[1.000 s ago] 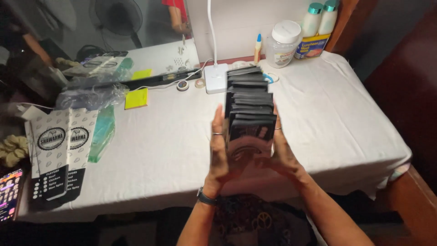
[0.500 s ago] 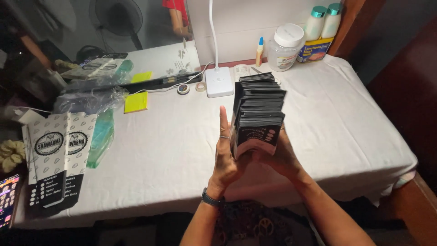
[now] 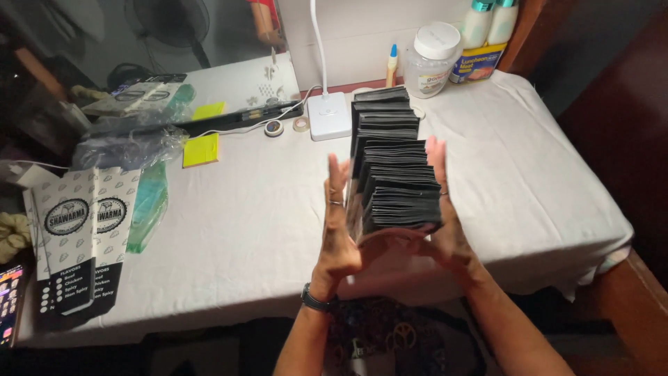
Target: The person aligns a stack of printed paper wrappers, separates a few, and places them into a clear plastic bag. The person then adds more wrappers to the bag and adjusts the contents.
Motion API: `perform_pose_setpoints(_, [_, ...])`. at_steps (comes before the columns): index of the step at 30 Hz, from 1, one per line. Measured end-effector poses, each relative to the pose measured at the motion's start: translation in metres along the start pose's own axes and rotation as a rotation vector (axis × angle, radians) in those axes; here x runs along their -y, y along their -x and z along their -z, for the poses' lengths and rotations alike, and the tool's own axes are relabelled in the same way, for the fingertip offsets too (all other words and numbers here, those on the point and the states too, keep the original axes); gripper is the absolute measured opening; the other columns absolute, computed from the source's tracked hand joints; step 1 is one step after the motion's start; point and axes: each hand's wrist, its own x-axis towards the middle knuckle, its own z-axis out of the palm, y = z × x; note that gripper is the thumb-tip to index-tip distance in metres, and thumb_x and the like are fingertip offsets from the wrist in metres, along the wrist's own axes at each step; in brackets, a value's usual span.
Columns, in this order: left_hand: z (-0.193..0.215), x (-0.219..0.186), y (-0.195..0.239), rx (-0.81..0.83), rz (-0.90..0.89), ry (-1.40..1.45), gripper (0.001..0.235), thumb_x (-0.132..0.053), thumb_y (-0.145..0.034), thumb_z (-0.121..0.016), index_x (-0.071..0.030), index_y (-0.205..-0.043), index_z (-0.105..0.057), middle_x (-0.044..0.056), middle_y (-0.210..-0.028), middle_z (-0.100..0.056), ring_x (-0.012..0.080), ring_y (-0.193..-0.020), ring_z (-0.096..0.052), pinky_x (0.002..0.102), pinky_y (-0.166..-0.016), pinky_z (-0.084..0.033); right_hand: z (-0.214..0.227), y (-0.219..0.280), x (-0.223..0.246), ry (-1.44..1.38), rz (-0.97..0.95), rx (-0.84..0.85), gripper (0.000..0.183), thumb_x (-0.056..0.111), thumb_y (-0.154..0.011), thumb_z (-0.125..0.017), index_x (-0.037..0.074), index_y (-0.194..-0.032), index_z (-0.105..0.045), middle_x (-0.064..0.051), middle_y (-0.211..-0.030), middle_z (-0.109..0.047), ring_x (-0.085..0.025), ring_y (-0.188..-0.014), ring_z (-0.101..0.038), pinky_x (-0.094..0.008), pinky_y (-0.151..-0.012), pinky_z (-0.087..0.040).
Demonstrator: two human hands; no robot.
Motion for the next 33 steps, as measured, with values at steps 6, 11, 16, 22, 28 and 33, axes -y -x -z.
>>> perform_pose_setpoints(6, [-0.002,-0.017,-0.005,-0.037,-0.014,-0.033,0.098,-0.04,-0.094,-0.062,-0.006,-0.165,-0.003,0.014,-0.175,-0.01,0.0321,-0.152,-0.03,0.051,-0.132,-0.021,0.019,0.002,0.021,0.53,-0.592,0.584,0.058,0.053,-0.063,-0.056,0.025,-0.105,-0.026,0.012,-0.113,-0.032,0.0,-0.084,-0.053,-0.022,-0.072,-0.04])
perform_pose_setpoints(11, [-0.002,-0.021,-0.005,-0.07,0.023,0.1,0.108,-0.043,-0.087,-0.072,-0.013,-0.165,-0.004,0.022,-0.159,-0.028,0.0352,-0.156,-0.031,0.048,-0.132,-0.024,0.064,-0.028,0.007,0.071,0.254,-0.09,0.111,0.086,-0.093,-0.044,0.009,-0.168,-0.017,-0.018,-0.177,-0.019,-0.031,-0.166,-0.023,-0.053,-0.133,-0.022])
perform_pose_setpoints(16, [-0.002,-0.019,-0.006,-0.073,0.011,0.084,0.11,-0.047,-0.087,-0.073,-0.014,-0.166,-0.005,0.022,-0.159,-0.028,0.0355,-0.156,-0.03,0.051,-0.131,-0.025,0.061,-0.066,0.096,0.454,0.351,0.035,0.058,0.042,-0.11,-0.04,-0.005,-0.141,-0.055,-0.025,-0.146,-0.052,-0.036,-0.141,-0.052,-0.048,-0.118,-0.05])
perform_pose_setpoints(22, [0.0,-0.015,-0.003,-0.054,0.0,0.016,0.108,-0.044,-0.09,-0.07,-0.009,-0.165,-0.001,0.018,-0.167,-0.015,0.035,-0.16,-0.023,0.053,-0.131,-0.009,0.063,-0.092,0.11,0.597,0.258,0.394,0.083,0.061,-0.105,-0.017,-0.001,-0.153,-0.042,-0.024,-0.162,-0.041,-0.041,-0.157,-0.031,-0.054,-0.127,-0.027])
perform_pose_setpoints(28, [0.0,-0.014,-0.004,-0.008,-0.013,-0.055,0.109,-0.052,-0.093,-0.065,-0.005,-0.165,0.003,0.013,-0.175,-0.006,0.0337,-0.165,-0.016,0.061,-0.13,0.01,0.064,-0.113,0.095,0.654,0.217,0.505,0.096,0.071,-0.098,-0.01,-0.001,-0.159,-0.026,-0.024,-0.167,-0.023,-0.033,-0.159,-0.014,-0.051,-0.128,0.003])
perform_pose_setpoints(33, [0.002,-0.016,-0.005,-0.008,0.014,-0.051,0.12,-0.056,-0.086,-0.072,-0.007,-0.165,0.004,0.012,-0.173,-0.026,0.0305,-0.151,-0.037,0.047,-0.128,-0.011,0.059,-0.113,0.092,0.681,0.124,0.52,0.11,0.081,-0.091,0.001,-0.001,-0.158,-0.029,-0.028,-0.165,-0.028,-0.037,-0.157,-0.015,-0.053,-0.125,0.001])
